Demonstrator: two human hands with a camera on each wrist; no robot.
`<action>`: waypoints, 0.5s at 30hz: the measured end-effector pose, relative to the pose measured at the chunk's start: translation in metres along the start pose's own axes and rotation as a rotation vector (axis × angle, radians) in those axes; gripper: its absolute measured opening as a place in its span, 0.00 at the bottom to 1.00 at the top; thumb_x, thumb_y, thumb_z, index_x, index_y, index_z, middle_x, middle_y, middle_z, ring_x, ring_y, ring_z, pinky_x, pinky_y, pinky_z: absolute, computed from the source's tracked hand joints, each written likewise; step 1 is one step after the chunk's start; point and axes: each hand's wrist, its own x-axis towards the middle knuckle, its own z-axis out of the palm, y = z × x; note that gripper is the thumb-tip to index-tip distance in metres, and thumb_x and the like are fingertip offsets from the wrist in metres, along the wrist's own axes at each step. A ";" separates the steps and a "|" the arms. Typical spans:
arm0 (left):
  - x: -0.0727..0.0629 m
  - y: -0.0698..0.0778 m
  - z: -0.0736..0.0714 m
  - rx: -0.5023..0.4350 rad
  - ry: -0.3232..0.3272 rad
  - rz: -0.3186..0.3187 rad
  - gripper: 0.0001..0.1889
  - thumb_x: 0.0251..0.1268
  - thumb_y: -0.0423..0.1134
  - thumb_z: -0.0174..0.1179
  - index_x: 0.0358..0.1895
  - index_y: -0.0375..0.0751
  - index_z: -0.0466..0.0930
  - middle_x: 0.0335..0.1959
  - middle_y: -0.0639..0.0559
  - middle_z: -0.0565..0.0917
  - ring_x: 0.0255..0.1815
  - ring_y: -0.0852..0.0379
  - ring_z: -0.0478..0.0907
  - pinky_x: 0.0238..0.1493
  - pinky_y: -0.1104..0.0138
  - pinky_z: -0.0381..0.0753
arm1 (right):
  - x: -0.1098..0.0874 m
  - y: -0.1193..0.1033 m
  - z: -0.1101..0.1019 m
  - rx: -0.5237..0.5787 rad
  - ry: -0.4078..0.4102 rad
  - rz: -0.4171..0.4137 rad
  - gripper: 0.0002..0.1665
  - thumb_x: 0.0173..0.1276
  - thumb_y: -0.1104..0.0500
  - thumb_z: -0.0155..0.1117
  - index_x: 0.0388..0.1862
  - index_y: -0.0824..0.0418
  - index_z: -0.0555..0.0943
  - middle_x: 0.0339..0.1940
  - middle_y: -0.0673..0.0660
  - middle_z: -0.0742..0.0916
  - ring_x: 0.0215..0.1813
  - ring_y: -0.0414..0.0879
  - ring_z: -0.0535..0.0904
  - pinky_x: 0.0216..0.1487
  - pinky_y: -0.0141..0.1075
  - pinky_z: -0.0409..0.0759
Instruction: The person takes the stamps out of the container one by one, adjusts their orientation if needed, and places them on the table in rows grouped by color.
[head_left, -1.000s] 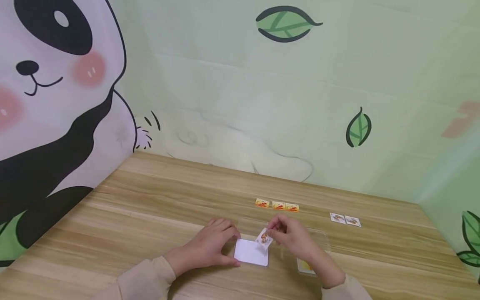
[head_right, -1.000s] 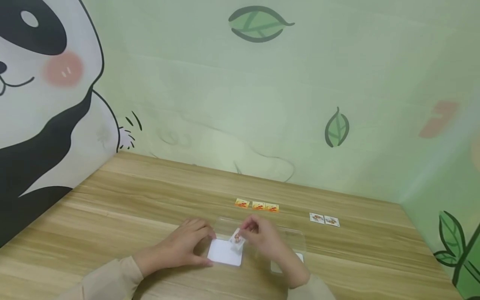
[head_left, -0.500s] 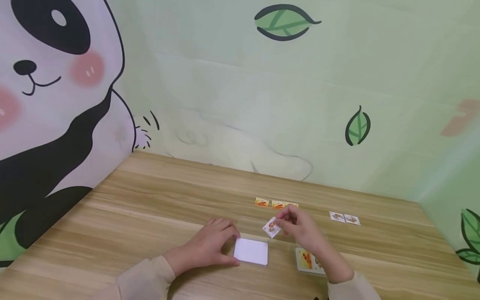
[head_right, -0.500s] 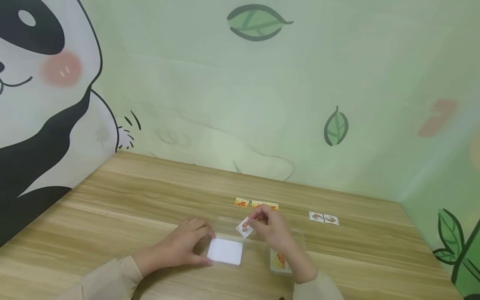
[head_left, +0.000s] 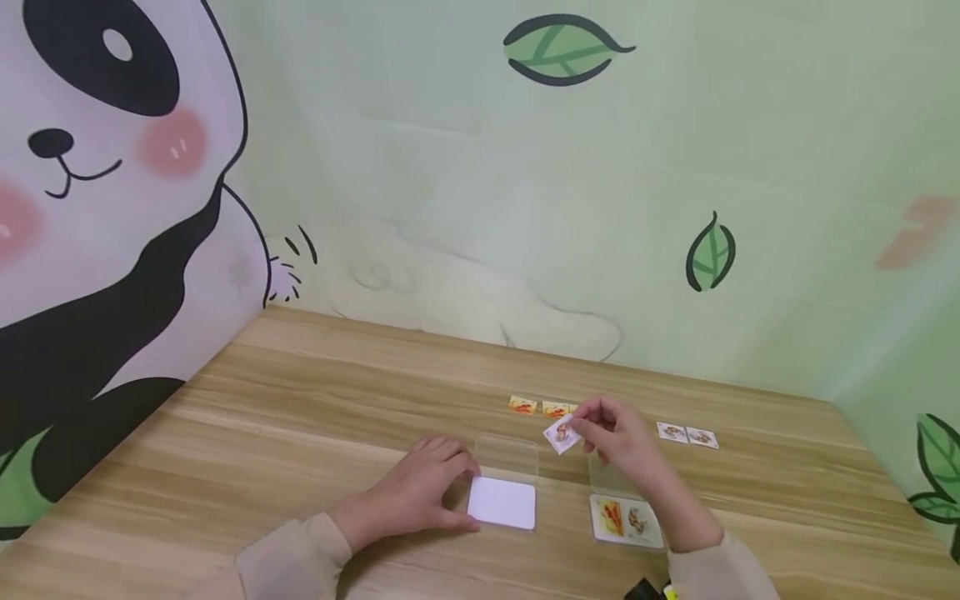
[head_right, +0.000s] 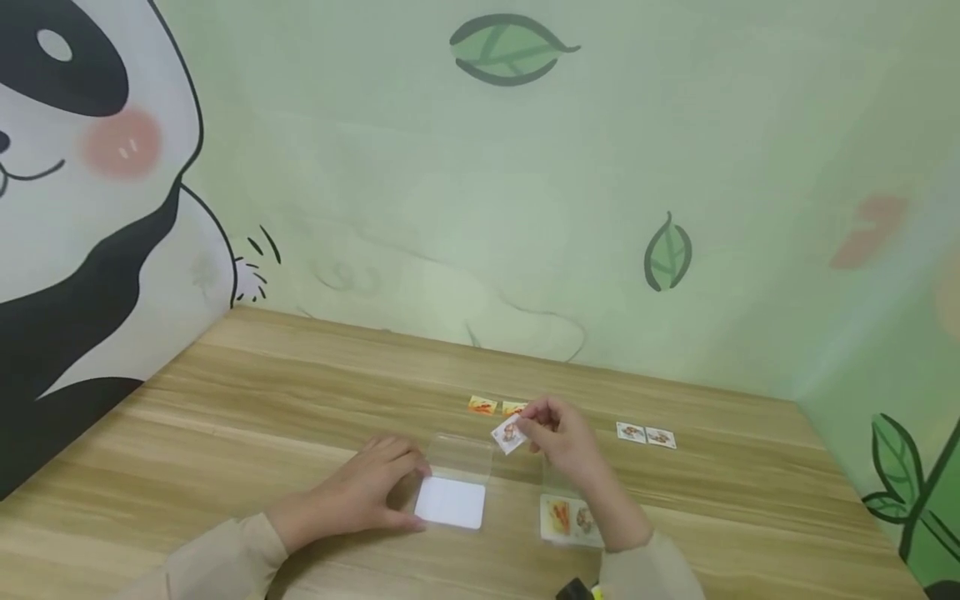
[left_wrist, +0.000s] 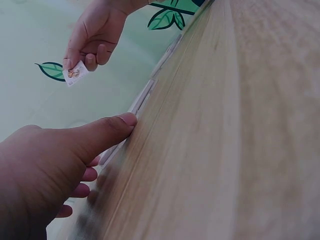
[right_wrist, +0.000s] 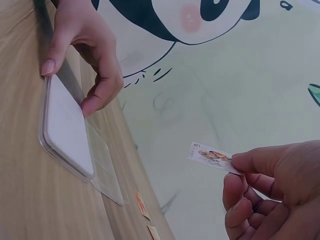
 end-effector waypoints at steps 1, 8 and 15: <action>0.000 0.000 0.000 0.002 -0.001 -0.001 0.28 0.46 0.60 0.70 0.47 0.48 0.78 0.49 0.56 0.78 0.56 0.55 0.71 0.64 0.54 0.68 | 0.001 0.000 -0.001 -0.004 0.004 0.000 0.10 0.69 0.63 0.58 0.42 0.71 0.74 0.26 0.53 0.77 0.24 0.39 0.73 0.20 0.29 0.70; 0.000 -0.001 0.002 0.018 0.007 -0.002 0.28 0.45 0.61 0.70 0.47 0.49 0.78 0.49 0.57 0.78 0.55 0.56 0.71 0.63 0.56 0.69 | 0.004 0.002 -0.011 -0.001 0.056 0.028 0.12 0.69 0.62 0.59 0.45 0.71 0.74 0.26 0.50 0.77 0.24 0.38 0.72 0.21 0.28 0.69; 0.000 0.000 0.002 0.032 0.011 0.004 0.29 0.45 0.62 0.70 0.47 0.49 0.78 0.49 0.57 0.78 0.55 0.57 0.71 0.62 0.57 0.69 | 0.005 0.011 -0.024 0.012 0.113 0.102 0.13 0.70 0.61 0.59 0.45 0.70 0.74 0.27 0.48 0.77 0.26 0.37 0.73 0.23 0.28 0.70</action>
